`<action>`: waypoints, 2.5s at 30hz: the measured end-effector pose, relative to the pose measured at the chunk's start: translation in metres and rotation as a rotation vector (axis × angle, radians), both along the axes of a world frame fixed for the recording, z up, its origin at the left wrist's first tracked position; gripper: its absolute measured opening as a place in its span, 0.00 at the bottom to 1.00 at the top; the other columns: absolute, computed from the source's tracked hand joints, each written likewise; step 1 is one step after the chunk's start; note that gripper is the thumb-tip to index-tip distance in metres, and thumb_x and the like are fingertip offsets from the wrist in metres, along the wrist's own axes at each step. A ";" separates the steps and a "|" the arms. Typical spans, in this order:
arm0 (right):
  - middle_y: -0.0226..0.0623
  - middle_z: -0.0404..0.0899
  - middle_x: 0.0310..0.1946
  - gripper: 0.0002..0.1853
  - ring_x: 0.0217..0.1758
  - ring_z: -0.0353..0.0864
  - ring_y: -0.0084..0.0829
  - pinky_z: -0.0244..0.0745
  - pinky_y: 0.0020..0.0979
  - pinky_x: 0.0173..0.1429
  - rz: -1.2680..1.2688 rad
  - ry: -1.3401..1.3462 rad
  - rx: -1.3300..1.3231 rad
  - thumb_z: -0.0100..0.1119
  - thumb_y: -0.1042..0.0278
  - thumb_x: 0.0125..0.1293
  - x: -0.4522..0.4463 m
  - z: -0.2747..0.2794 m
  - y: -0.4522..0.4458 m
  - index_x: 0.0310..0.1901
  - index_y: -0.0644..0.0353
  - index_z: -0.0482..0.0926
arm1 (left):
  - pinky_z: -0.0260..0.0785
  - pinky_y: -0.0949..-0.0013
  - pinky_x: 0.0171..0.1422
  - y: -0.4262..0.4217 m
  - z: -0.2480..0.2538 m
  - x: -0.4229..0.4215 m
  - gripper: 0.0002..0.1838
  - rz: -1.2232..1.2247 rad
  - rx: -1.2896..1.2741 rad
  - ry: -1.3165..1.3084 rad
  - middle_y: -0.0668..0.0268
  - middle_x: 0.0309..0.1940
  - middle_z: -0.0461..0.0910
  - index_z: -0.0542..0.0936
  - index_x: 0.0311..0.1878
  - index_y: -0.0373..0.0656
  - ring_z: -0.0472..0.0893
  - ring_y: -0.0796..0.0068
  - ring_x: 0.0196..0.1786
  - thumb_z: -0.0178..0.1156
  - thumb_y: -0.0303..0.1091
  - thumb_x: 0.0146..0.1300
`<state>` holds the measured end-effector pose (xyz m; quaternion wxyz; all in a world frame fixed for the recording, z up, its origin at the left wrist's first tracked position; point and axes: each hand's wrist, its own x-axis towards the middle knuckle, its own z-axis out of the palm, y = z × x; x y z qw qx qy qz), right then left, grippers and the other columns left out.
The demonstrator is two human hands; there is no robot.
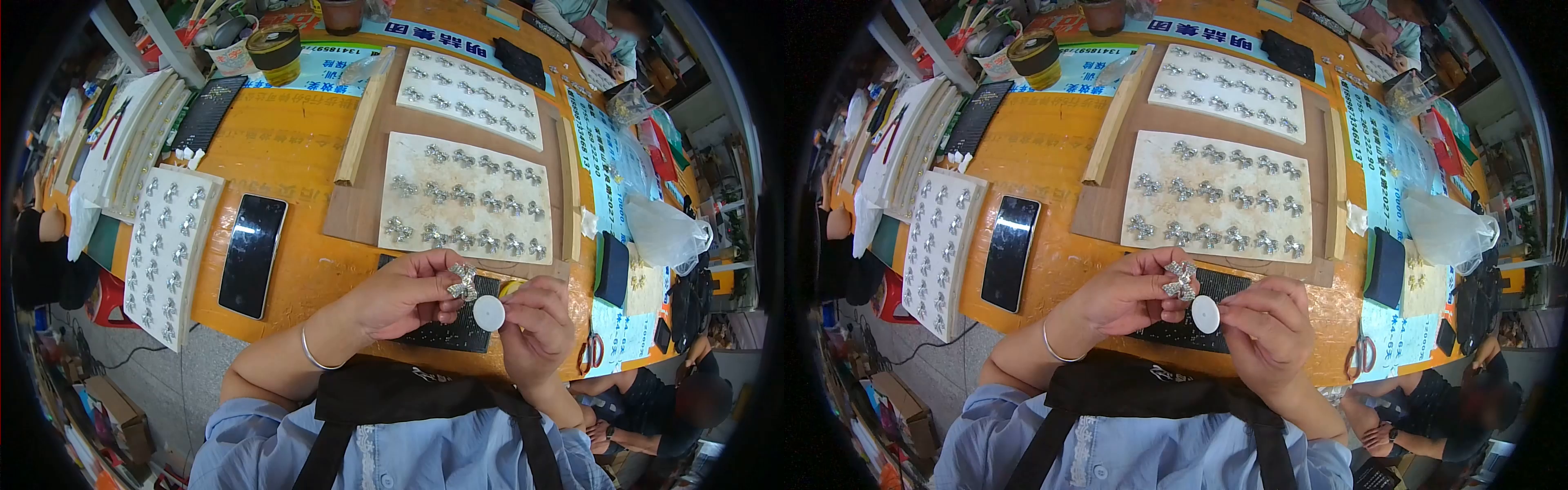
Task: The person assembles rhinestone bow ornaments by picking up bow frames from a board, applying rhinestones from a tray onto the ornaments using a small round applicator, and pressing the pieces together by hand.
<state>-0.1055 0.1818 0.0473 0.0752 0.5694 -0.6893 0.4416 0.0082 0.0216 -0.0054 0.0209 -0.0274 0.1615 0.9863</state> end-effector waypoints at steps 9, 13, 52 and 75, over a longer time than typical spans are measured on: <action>0.33 0.79 0.31 0.15 0.36 0.75 0.36 0.71 0.32 0.40 -0.019 -0.083 -0.030 0.66 0.87 0.38 0.001 -0.005 0.007 0.30 0.57 0.79 | 0.63 0.74 0.36 -0.009 0.000 0.000 0.11 0.085 -0.072 -0.001 0.64 0.38 0.77 0.74 0.49 0.46 0.69 0.79 0.30 0.58 0.28 0.63; 0.35 0.78 0.30 0.14 0.34 0.77 0.35 0.72 0.31 0.38 0.006 -0.177 0.157 0.66 0.86 0.42 0.006 -0.012 0.004 0.32 0.60 0.80 | 0.63 0.74 0.35 -0.032 0.013 0.009 0.10 0.309 -0.184 0.008 0.62 0.38 0.78 0.74 0.48 0.44 0.69 0.80 0.30 0.55 0.25 0.64; 0.36 0.77 0.26 0.10 0.28 0.77 0.31 0.70 0.27 0.29 0.084 -0.236 0.533 0.67 0.83 0.45 0.043 -0.050 -0.026 0.31 0.60 0.84 | 0.62 0.80 0.32 -0.051 0.007 0.024 0.09 0.433 -0.332 -0.082 0.71 0.28 0.74 0.74 0.46 0.38 0.69 0.85 0.26 0.56 0.25 0.62; 0.36 0.77 0.25 0.11 0.29 0.77 0.32 0.70 0.28 0.31 0.036 -0.239 0.500 0.66 0.84 0.45 0.038 -0.053 -0.033 0.32 0.61 0.83 | 0.64 0.80 0.32 -0.051 0.012 0.025 0.12 0.402 -0.346 -0.108 0.69 0.34 0.76 0.73 0.51 0.37 0.71 0.85 0.27 0.55 0.22 0.63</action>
